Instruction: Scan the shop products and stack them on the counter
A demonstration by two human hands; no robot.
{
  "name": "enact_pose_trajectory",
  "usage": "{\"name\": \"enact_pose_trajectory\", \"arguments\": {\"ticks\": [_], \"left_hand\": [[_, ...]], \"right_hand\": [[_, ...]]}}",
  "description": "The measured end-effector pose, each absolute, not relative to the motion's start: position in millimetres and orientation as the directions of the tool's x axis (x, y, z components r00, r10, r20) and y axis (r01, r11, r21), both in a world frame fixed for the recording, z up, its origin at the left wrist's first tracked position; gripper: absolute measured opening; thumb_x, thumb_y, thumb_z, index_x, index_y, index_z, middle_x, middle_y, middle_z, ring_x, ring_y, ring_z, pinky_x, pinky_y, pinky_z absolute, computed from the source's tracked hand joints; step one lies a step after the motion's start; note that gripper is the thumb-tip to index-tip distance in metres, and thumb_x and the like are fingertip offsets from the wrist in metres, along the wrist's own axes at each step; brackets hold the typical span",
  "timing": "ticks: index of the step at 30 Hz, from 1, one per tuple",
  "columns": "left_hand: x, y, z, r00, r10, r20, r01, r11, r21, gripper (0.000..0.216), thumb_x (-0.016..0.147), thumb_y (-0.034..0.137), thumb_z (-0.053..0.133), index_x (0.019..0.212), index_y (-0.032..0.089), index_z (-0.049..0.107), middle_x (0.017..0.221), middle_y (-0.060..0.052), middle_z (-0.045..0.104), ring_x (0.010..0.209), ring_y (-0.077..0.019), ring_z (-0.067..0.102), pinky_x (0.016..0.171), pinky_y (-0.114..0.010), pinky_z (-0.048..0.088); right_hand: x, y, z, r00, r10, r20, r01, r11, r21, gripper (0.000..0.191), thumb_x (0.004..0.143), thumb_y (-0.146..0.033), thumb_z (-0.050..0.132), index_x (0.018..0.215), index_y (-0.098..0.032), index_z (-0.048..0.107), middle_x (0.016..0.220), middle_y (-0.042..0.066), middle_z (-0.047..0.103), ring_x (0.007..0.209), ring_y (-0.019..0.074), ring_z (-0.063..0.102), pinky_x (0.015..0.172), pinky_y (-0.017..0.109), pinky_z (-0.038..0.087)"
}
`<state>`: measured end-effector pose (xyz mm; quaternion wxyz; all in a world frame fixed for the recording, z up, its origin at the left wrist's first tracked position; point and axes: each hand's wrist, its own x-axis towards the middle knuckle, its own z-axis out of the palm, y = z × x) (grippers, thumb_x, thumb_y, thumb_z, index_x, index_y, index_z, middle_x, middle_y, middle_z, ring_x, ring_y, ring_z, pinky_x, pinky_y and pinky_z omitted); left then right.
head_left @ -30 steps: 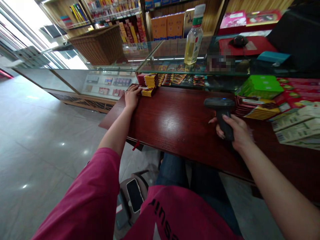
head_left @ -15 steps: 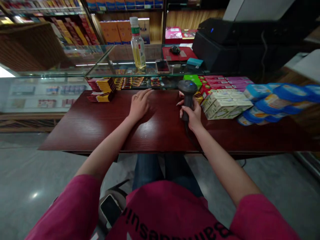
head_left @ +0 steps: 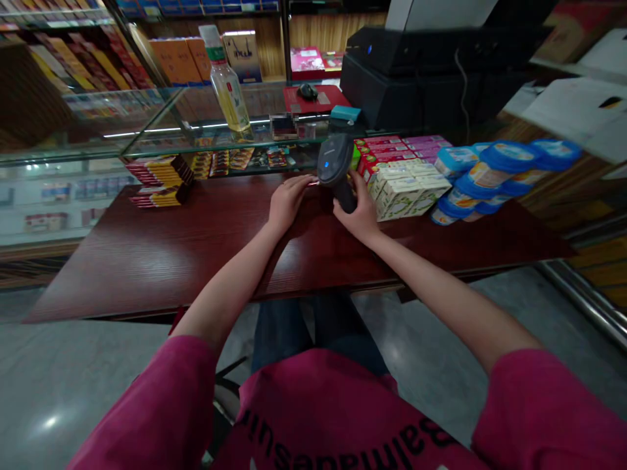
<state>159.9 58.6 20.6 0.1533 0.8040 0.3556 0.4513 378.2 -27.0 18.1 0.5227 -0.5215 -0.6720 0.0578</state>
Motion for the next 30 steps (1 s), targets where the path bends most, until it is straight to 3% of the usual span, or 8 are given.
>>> {"name": "enact_pose_trajectory", "arguments": {"ticks": [4,8,10,13,16,21,27,30], "left_hand": [[101,68,17,-0.010,0.839,0.544,0.443,-0.484,0.755,0.025,0.101,0.020,0.069,0.118,0.025,0.086,0.127,-0.006,0.084,0.123,-0.0263,0.077,0.114,-0.036,0.055],[65,82,7,-0.249,0.938,0.243,0.105,-0.223,0.969,0.022,0.103,0.023,0.066,0.114,0.018,0.084,0.118,-0.008,0.086,0.107,-0.0217,0.080,0.093,-0.032,0.065],[60,85,4,-0.259,0.957,0.132,-0.078,-0.157,0.985,0.023,0.104,0.024,0.065,0.117,0.017,0.082,0.114,-0.007,0.086,0.098,-0.0175,0.080,0.084,-0.027,0.066],[60,85,2,-0.242,0.965,0.100,-0.180,-0.146,0.973,0.022,0.103,0.026,0.069,0.118,0.018,0.082,0.112,-0.007,0.085,0.095,-0.0157,0.080,0.084,-0.027,0.066],[62,82,5,-0.229,0.969,0.097,-0.183,-0.140,0.973,0.022,0.103,0.026,0.070,0.119,0.019,0.083,0.113,-0.007,0.085,0.096,-0.0156,0.080,0.087,-0.028,0.067],[63,79,9,-0.237,0.968,0.083,-0.171,-0.126,0.977,0.026,0.106,0.020,0.063,0.122,0.016,0.082,0.096,-0.004,0.084,0.084,-0.0118,0.079,0.087,-0.026,0.066],[65,80,3,-0.214,0.971,0.107,-0.148,-0.141,0.979,0.027,0.103,0.023,0.070,0.126,0.018,0.081,0.117,-0.007,0.085,0.095,-0.0162,0.080,0.083,-0.027,0.067],[61,80,3,-0.242,0.954,0.175,-0.045,-0.191,0.981,0.030,0.105,0.027,0.067,0.132,0.018,0.078,0.124,-0.009,0.084,0.106,-0.0206,0.081,0.089,-0.030,0.067]], "right_hand": [[338,-12,22,-0.021,0.780,0.626,0.557,0.529,-0.640,0.074,0.084,-0.022,0.072,0.157,-0.025,0.058,0.156,0.013,0.067,0.138,0.0365,0.068,0.121,0.052,0.055],[306,-13,17,-0.196,0.839,0.507,0.337,0.543,-0.769,0.068,0.082,-0.026,0.074,0.149,-0.023,0.066,0.144,0.011,0.075,0.127,0.0330,0.076,0.114,0.050,0.060],[299,-16,15,-0.289,0.851,0.440,0.264,0.512,-0.817,0.066,0.080,-0.029,0.076,0.145,-0.022,0.069,0.140,0.010,0.077,0.124,0.0325,0.076,0.113,0.050,0.060],[298,-17,16,-0.337,0.864,0.374,0.220,0.458,-0.861,0.063,0.077,-0.031,0.080,0.139,-0.022,0.073,0.134,0.010,0.080,0.120,0.0322,0.078,0.111,0.050,0.060],[299,-17,18,-0.299,0.890,0.345,0.187,0.409,-0.893,0.061,0.075,-0.030,0.083,0.135,-0.023,0.073,0.128,0.010,0.081,0.116,0.0322,0.078,0.108,0.051,0.060],[299,-17,20,-0.276,0.910,0.311,0.170,0.364,-0.916,0.058,0.075,-0.032,0.084,0.132,-0.025,0.073,0.118,0.010,0.081,0.113,0.0331,0.078,0.107,0.054,0.060],[299,-20,23,-0.248,0.906,0.342,0.156,0.386,-0.909,0.060,0.071,-0.032,0.088,0.129,-0.025,0.073,0.123,0.010,0.080,0.116,0.0338,0.076,0.108,0.053,0.060],[301,-22,27,-0.198,0.916,0.348,0.145,0.378,-0.914,0.058,0.072,-0.032,0.089,0.127,-0.025,0.073,0.110,0.009,0.080,0.101,0.0307,0.078,0.096,0.049,0.065]]}}
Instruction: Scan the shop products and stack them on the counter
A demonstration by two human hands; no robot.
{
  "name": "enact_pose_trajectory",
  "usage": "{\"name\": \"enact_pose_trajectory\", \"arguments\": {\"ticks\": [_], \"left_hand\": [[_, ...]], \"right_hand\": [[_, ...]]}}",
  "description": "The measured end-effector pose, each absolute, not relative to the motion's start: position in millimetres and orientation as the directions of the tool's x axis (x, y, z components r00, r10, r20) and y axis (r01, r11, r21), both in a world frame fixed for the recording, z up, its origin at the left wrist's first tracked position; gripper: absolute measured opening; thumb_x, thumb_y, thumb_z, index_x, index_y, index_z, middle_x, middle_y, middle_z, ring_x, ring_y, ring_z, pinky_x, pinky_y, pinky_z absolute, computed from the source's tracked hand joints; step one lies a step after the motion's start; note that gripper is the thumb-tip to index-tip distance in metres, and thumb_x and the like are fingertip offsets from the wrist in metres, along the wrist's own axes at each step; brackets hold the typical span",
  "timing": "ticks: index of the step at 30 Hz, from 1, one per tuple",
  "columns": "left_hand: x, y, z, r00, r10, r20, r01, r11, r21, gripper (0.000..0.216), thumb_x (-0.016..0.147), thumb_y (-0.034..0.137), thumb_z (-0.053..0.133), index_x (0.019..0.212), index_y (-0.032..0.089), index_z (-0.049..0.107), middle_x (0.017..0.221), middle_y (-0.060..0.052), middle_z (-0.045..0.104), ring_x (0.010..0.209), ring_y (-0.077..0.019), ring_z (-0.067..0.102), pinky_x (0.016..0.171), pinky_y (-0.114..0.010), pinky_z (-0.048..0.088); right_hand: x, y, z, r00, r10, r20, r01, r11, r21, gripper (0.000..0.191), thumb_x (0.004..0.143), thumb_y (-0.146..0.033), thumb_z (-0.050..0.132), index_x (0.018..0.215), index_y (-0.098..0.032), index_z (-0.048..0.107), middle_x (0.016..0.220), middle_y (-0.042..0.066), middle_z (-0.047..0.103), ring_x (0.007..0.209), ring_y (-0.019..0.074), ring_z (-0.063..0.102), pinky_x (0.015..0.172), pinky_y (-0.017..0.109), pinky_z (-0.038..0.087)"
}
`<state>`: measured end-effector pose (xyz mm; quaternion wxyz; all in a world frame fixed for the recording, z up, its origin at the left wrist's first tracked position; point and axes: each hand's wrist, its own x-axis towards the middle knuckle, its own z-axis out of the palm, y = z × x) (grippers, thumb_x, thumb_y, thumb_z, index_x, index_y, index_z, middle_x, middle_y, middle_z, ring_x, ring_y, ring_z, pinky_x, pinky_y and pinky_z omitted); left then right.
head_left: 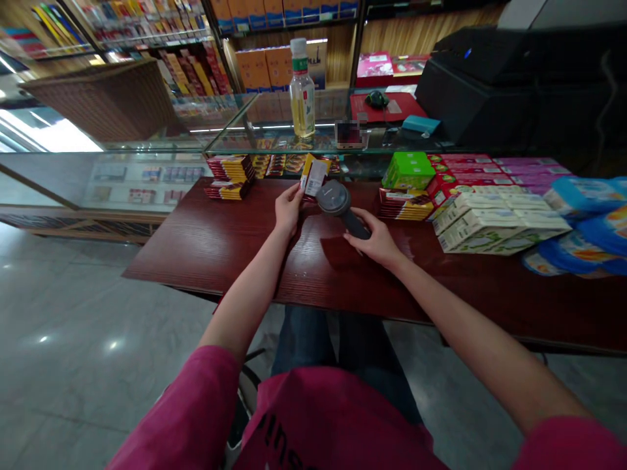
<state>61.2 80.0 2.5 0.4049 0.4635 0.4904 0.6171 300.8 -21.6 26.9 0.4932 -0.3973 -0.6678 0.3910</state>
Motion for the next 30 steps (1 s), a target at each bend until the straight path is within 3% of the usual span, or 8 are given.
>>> {"name": "enact_pose_trajectory", "arguments": {"ticks": [2,4,7,11,17,20,26,30], "left_hand": [[48,79,7,-0.298,0.909,0.291,0.120,-0.267,0.956,0.028,0.105,0.026,0.067,0.129,0.019,0.078,0.128,-0.010,0.083,0.117,-0.0225,0.079,0.101,-0.033,0.063],[23,76,15,-0.316,0.839,0.444,0.321,-0.346,0.882,0.024,0.104,0.023,0.068,0.124,0.020,0.081,0.130,-0.009,0.082,0.126,-0.0229,0.076,0.113,-0.033,0.056],[-35,67,33,-0.219,0.763,0.608,0.525,-0.433,0.733,0.024,0.102,0.019,0.067,0.120,0.022,0.083,0.127,-0.008,0.084,0.125,-0.0221,0.077,0.115,-0.031,0.054],[-119,55,51,-0.128,0.717,0.685,0.684,-0.436,0.585,0.024,0.100,0.022,0.070,0.117,0.024,0.085,0.125,-0.004,0.085,0.120,-0.0234,0.079,0.113,-0.035,0.058],[-191,56,35,-0.208,0.787,0.581,0.733,-0.269,0.626,0.031,0.095,0.014,0.065,0.115,0.024,0.086,0.135,-0.005,0.081,0.137,-0.0264,0.072,0.124,-0.043,0.052],[-206,64,24,-0.218,0.818,0.533,0.810,-0.153,0.566,0.041,0.092,0.009,0.060,0.118,0.027,0.086,0.148,-0.004,0.075,0.152,-0.0274,0.059,0.131,-0.047,0.043],[-206,76,21,-0.345,0.797,0.497,0.840,0.026,0.541,0.059,0.084,0.003,0.057,0.129,0.031,0.083,0.159,-0.005,0.066,0.159,-0.0325,0.049,0.131,-0.058,0.036],[-187,64,27,-0.262,0.799,0.541,0.886,-0.023,0.463,0.066,0.088,0.006,0.052,0.146,0.031,0.074,0.166,-0.007,0.059,0.162,-0.0314,0.045,0.130,-0.058,0.029]], "right_hand": [[302,-22,29,-0.154,0.932,0.328,0.112,0.346,-0.931,0.056,0.072,-0.032,0.090,0.125,-0.025,0.072,0.098,0.006,0.079,0.080,0.0250,0.075,0.076,0.042,0.066],[304,-22,30,-0.130,0.951,0.281,0.058,0.290,-0.955,0.052,0.073,-0.032,0.092,0.120,-0.026,0.071,0.089,0.002,0.075,0.058,0.0172,0.064,0.052,0.033,0.057],[304,-20,32,-0.114,0.970,0.215,-0.030,0.213,-0.977,0.045,0.071,-0.035,0.095,0.108,-0.026,0.069,0.082,-0.002,0.071,0.044,0.0109,0.053,0.038,0.027,0.043],[304,-18,36,-0.135,0.981,0.139,-0.060,0.132,-0.990,0.040,0.071,-0.040,0.096,0.094,-0.025,0.067,0.077,-0.002,0.069,0.042,0.0096,0.052,0.037,0.026,0.040],[305,-15,41,-0.148,0.985,0.088,-0.054,0.081,-0.995,0.040,0.072,-0.044,0.097,0.092,-0.024,0.068,0.081,0.000,0.071,0.043,0.0109,0.053,0.039,0.029,0.040],[307,-13,38,-0.142,0.986,0.085,-0.043,0.080,-0.996,0.038,0.073,-0.045,0.096,0.091,-0.025,0.069,0.080,0.000,0.070,0.043,0.0115,0.053,0.039,0.030,0.040],[307,-12,36,-0.124,0.989,0.079,-0.053,0.073,-0.996,0.035,0.072,-0.043,0.096,0.088,-0.026,0.070,0.079,0.001,0.070,0.042,0.0124,0.053,0.039,0.031,0.039],[307,-12,37,-0.127,0.989,0.075,-0.061,0.068,-0.996,0.034,0.071,-0.043,0.096,0.088,-0.026,0.070,0.078,0.001,0.071,0.042,0.0125,0.052,0.038,0.031,0.039]]}}
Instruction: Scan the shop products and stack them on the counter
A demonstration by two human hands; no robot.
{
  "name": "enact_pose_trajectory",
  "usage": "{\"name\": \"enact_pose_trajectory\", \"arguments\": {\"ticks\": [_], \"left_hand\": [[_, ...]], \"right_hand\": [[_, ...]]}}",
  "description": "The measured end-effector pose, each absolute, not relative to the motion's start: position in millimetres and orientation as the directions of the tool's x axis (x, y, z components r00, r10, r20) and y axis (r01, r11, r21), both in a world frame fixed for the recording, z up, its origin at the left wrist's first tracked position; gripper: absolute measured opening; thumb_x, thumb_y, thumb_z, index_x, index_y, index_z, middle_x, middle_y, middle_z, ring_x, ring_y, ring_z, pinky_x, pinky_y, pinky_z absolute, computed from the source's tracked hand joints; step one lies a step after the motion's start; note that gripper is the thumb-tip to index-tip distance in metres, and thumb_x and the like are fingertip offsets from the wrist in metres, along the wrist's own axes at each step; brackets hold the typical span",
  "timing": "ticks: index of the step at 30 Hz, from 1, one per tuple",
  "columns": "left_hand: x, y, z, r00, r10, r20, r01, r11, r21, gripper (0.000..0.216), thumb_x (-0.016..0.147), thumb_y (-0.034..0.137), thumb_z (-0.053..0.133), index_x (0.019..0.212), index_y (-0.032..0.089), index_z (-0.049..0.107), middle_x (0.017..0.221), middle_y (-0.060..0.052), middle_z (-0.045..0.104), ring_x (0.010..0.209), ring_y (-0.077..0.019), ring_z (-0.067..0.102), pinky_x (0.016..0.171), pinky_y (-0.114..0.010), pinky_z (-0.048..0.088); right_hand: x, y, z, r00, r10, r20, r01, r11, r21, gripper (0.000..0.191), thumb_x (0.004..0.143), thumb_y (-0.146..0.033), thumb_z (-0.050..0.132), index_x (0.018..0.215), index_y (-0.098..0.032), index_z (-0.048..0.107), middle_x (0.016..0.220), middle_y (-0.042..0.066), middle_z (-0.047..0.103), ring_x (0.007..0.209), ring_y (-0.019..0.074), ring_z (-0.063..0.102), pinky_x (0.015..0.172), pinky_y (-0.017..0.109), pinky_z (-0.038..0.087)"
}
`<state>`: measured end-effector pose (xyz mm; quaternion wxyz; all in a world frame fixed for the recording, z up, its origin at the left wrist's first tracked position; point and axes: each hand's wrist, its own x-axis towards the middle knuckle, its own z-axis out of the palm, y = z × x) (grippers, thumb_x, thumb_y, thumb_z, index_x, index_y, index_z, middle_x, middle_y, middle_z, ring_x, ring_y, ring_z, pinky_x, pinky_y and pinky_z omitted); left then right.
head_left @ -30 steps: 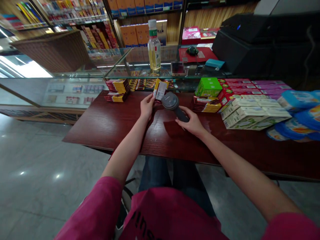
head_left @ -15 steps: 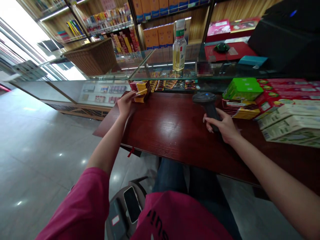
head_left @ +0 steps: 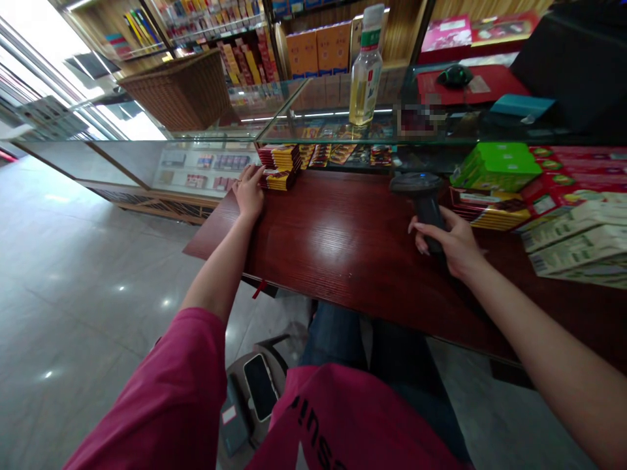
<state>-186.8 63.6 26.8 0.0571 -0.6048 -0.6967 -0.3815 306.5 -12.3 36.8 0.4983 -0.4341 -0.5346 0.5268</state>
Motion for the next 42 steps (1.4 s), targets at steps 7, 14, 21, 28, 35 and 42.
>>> {"name": "enact_pose_trajectory", "arguments": {"ticks": [7,14,21,28,35,42], "left_hand": [[-173,54,33,-0.089,0.864,0.496,0.913,-0.128,0.388,0.056,0.093,0.013,0.054,0.138,0.035,0.077,0.149,-0.004,0.074,0.149,-0.0281,0.061,0.125,-0.054,0.029],[-148,51,34,-0.038,0.810,0.585,0.919,-0.202,0.339,0.056,0.097,0.014,0.051,0.144,0.035,0.073,0.158,-0.006,0.067,0.152,-0.0299,0.058,0.127,-0.058,0.026],[29,52,33,0.409,0.712,0.571,0.770,-0.605,0.202,0.058,0.104,0.017,0.046,0.158,0.032,0.061,0.165,-0.006,0.061,0.156,-0.0243,0.055,0.129,-0.048,0.034],[197,59,25,0.544,0.612,0.574,0.544,-0.778,0.315,0.055,0.105,0.024,0.062,0.160,0.024,0.059,0.170,-0.012,0.055,0.161,-0.0286,0.048,0.131,-0.047,0.037],[185,65,21,0.455,0.680,0.575,0.368,-0.731,0.574,0.031,0.105,0.021,0.065,0.130,0.030,0.080,0.143,-0.006,0.078,0.139,-0.0275,0.069,0.126,-0.045,0.046],[100,88,11,-0.143,0.947,0.286,0.116,-0.271,0.955,0.023,0.105,0.036,0.069,0.112,0.019,0.084,0.120,-0.009,0.084,0.117,-0.0290,0.078,0.103,-0.042,0.065]], "right_hand": [[308,-13,36,-0.144,0.983,0.110,-0.060,0.103,-0.993,0.030,0.077,-0.039,0.092,0.090,-0.024,0.070,0.077,0.001,0.070,0.043,0.0120,0.052,0.039,0.031,0.041],[307,-10,31,-0.059,0.973,0.225,-0.094,0.219,-0.971,0.030,0.079,-0.039,0.090,0.089,-0.026,0.065,0.082,0.000,0.071,0.043,0.0106,0.052,0.036,0.029,0.039],[317,-12,33,0.063,0.949,0.309,-0.098,0.314,-0.944,0.040,0.076,-0.047,0.090,0.095,-0.029,0.060,0.088,-0.002,0.070,0.046,0.0098,0.051,0.037,0.028,0.043],[357,-45,33,0.266,0.926,0.268,-0.057,0.293,-0.954,0.055,0.070,-0.058,0.093,0.101,-0.030,0.057,0.091,-0.002,0.068,0.048,0.0103,0.050,0.040,0.029,0.045],[382,-69,40,0.297,0.927,0.228,-0.021,0.245,-0.969,0.055,0.070,-0.059,0.093,0.099,-0.031,0.056,0.093,0.000,0.069,0.051,0.0123,0.050,0.042,0.031,0.045],[337,-36,42,0.004,0.983,0.185,-0.137,0.184,-0.973,0.042,0.072,-0.049,0.090,0.091,-0.028,0.060,0.081,-0.002,0.068,0.043,0.0100,0.049,0.037,0.029,0.036]]}}
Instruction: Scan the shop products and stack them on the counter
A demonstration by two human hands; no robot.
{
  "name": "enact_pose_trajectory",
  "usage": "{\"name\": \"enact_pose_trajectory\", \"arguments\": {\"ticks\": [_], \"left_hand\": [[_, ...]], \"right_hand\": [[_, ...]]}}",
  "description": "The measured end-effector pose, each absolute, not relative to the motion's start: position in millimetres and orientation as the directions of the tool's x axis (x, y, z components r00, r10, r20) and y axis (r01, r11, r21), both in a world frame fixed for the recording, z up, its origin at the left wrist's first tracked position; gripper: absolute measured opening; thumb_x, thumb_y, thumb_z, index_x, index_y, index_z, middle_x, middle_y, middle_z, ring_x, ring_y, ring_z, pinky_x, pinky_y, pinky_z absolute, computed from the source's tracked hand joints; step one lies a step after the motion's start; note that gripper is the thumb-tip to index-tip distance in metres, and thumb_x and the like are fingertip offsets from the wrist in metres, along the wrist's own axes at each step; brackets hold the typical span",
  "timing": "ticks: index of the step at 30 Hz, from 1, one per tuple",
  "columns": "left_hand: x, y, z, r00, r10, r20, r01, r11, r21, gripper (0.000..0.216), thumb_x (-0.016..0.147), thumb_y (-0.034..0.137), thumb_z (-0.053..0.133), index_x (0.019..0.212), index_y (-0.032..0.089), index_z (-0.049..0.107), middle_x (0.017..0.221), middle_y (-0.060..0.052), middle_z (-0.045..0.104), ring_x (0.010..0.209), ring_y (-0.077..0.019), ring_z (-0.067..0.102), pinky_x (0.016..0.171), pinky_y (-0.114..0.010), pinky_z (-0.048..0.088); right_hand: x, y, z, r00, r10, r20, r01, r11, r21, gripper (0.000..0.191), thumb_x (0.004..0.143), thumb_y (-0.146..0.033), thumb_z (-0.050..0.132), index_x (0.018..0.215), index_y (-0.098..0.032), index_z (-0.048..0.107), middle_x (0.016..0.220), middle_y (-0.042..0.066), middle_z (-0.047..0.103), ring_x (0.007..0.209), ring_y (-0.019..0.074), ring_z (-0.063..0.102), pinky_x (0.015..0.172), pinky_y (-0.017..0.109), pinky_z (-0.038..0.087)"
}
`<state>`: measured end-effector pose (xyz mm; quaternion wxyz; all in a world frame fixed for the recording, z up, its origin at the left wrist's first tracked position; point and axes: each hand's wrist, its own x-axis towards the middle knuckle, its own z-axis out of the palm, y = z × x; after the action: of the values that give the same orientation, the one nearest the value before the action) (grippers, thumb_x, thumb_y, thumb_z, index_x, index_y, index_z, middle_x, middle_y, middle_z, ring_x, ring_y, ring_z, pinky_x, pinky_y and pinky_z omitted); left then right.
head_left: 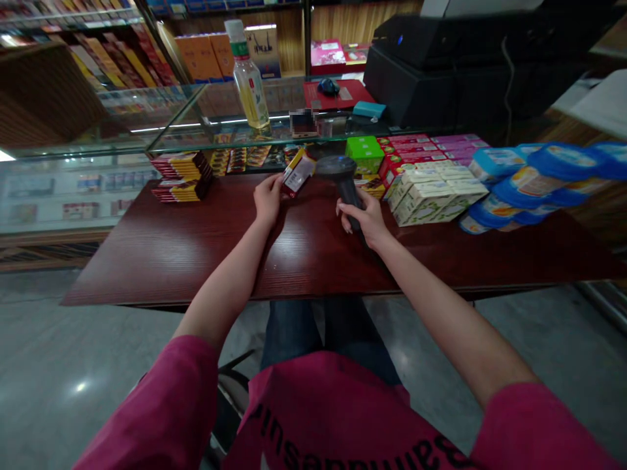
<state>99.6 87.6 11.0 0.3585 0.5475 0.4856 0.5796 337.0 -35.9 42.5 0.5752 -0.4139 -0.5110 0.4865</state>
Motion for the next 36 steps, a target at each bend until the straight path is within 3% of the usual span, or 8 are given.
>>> {"name": "enact_pose_trajectory", "arguments": {"ticks": [4,12,19,27,36], "left_hand": [[74,95,2,-0.112,0.991,0.074,-0.116,-0.087,0.989,0.019,0.103,0.030,0.073,0.112,0.015,0.080,0.115,-0.011,0.083,0.100,-0.0207,0.081,0.092,-0.036,0.069],[78,95,1,-0.120,0.990,0.068,-0.107,-0.081,0.991,0.017,0.103,0.023,0.071,0.114,0.014,0.079,0.114,-0.011,0.085,0.102,-0.0222,0.081,0.088,-0.034,0.070],[81,89,2,-0.115,0.986,0.123,-0.082,-0.132,0.988,0.018,0.103,0.021,0.064,0.107,0.015,0.081,0.096,-0.007,0.083,0.088,-0.0199,0.081,0.087,-0.035,0.069],[80,89,2,-0.160,0.983,0.092,-0.114,-0.111,0.987,0.019,0.103,0.019,0.066,0.116,0.015,0.080,0.112,-0.009,0.085,0.098,-0.0218,0.081,0.088,-0.035,0.069],[81,93,-4,-0.180,0.978,0.108,-0.094,-0.127,0.988,0.021,0.102,0.022,0.069,0.121,0.019,0.077,0.117,-0.010,0.084,0.106,-0.0241,0.082,0.096,-0.039,0.067]], "right_hand": [[294,-19,36,-0.080,0.986,0.148,-0.201,0.130,-0.971,0.050,0.070,-0.055,0.092,0.089,-0.028,0.055,0.071,-0.006,0.062,0.041,0.0095,0.048,0.035,0.028,0.033],[276,-14,31,-0.109,0.986,0.127,-0.212,0.102,-0.972,0.049,0.074,-0.055,0.091,0.093,-0.029,0.054,0.067,-0.007,0.057,0.040,0.0096,0.046,0.036,0.028,0.031],[276,-17,34,-0.130,0.984,0.121,-0.203,0.093,-0.975,0.056,0.076,-0.055,0.088,0.121,-0.029,0.066,0.068,-0.008,0.056,0.041,0.0097,0.044,0.037,0.029,0.030],[276,-19,36,-0.087,0.990,0.115,-0.199,0.095,-0.975,0.045,0.073,-0.054,0.089,0.091,-0.028,0.056,0.070,-0.005,0.063,0.041,0.0098,0.047,0.037,0.028,0.032],[277,-19,34,-0.099,0.987,0.130,-0.192,0.109,-0.975,0.050,0.074,-0.057,0.090,0.089,-0.028,0.052,0.073,-0.005,0.063,0.040,0.0097,0.047,0.037,0.027,0.033]]}}
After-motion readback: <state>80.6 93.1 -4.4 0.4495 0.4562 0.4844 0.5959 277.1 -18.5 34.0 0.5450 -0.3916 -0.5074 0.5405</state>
